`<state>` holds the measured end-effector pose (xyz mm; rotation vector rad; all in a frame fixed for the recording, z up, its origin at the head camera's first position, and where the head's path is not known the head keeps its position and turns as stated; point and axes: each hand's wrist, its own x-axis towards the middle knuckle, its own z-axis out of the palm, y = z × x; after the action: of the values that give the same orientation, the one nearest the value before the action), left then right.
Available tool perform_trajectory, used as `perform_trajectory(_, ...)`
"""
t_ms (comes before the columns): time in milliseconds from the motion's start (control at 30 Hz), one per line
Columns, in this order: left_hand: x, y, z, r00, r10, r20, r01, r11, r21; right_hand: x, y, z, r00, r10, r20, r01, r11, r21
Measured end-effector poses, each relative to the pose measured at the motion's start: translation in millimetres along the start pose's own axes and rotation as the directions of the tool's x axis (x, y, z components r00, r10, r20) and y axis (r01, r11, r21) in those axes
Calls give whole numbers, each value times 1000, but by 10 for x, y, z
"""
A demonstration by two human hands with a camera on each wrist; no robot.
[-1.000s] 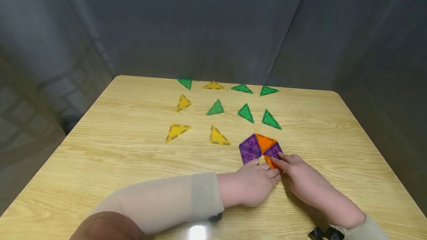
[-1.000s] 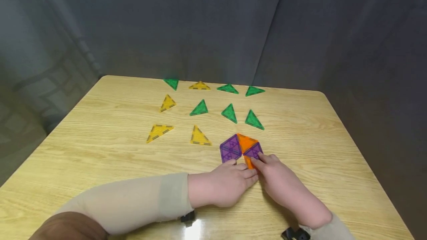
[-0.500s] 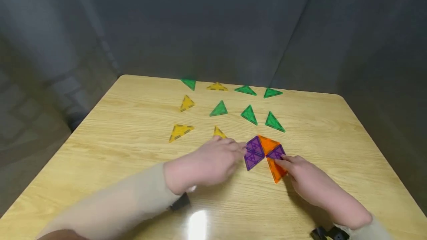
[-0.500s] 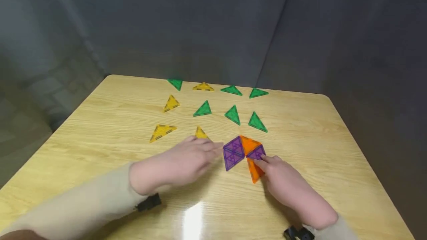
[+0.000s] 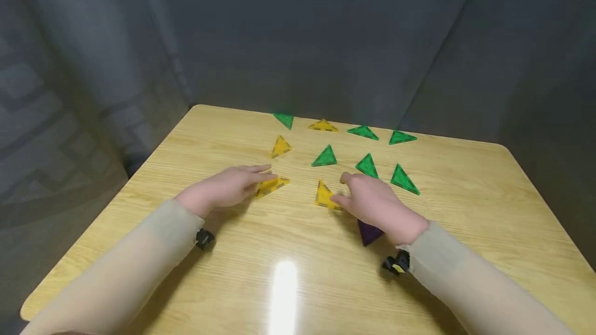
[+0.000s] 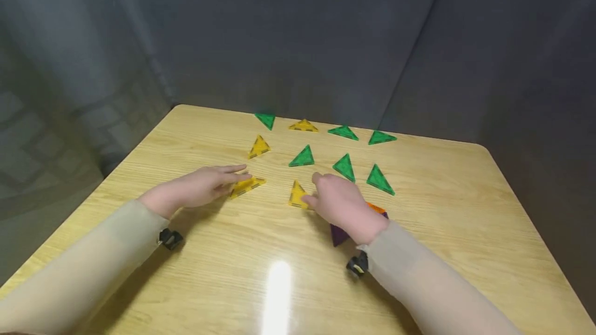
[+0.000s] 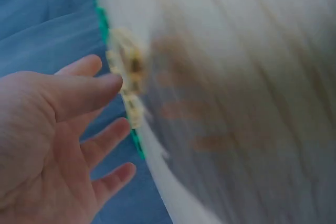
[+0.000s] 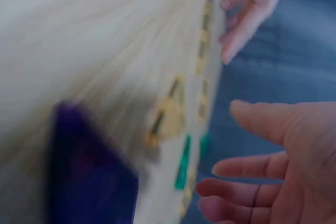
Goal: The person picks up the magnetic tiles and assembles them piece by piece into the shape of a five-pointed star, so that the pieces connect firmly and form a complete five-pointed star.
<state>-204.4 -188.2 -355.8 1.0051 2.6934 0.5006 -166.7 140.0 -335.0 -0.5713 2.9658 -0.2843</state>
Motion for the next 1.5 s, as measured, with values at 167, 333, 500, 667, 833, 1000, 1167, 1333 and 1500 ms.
perform_trajectory(167, 54, -84, 54, 996, 87, 13, -88, 995, 48, 349, -224, 158, 995, 39, 97, -34, 998, -58)
perform_trajectory(333, 80, -90, 52, 998, 50, 37, -54, 993, 102, 443, -324, 276, 994, 22, 106, -7, 990, -140)
perform_trajectory(500, 102, -78, 81, 999, 14, 37, -20, 987, 162, 415, -360, 342, 997, -54, 56, 63, 984, -168)
perform_trajectory(667, 111, -27, 118, 1000, 21, 9, -23, 974, 224, 332, -415, 380, 983, -179, 27, 181, 961, -207)
perform_trajectory(833, 138, 17, 152, 1000, 13, -3, -12, 969, 248, 300, -458, 428, 951, -309, 25, 309, 934, -182)
perform_trajectory(1000, 145, 91, 185, 1000, 16, -26, -8, 960, 281, 286, -470, 446, 922, -386, -1, 384, 916, -114)
perform_trajectory(1167, 149, 192, 225, 999, 19, -46, -2, 943, 332, 194, -444, 431, 893, -443, -78, 432, 893, -127)
perform_trajectory(1333, 123, 280, 243, 999, -1, -48, 17, 939, 343, 98, -389, 445, 866, -495, -70, 482, 864, -144)
perform_trajectory(1500, 103, 322, 262, 998, -11, -61, 31, 943, 330, 88, -349, 457, 880, -473, -51, 464, 877, -129)
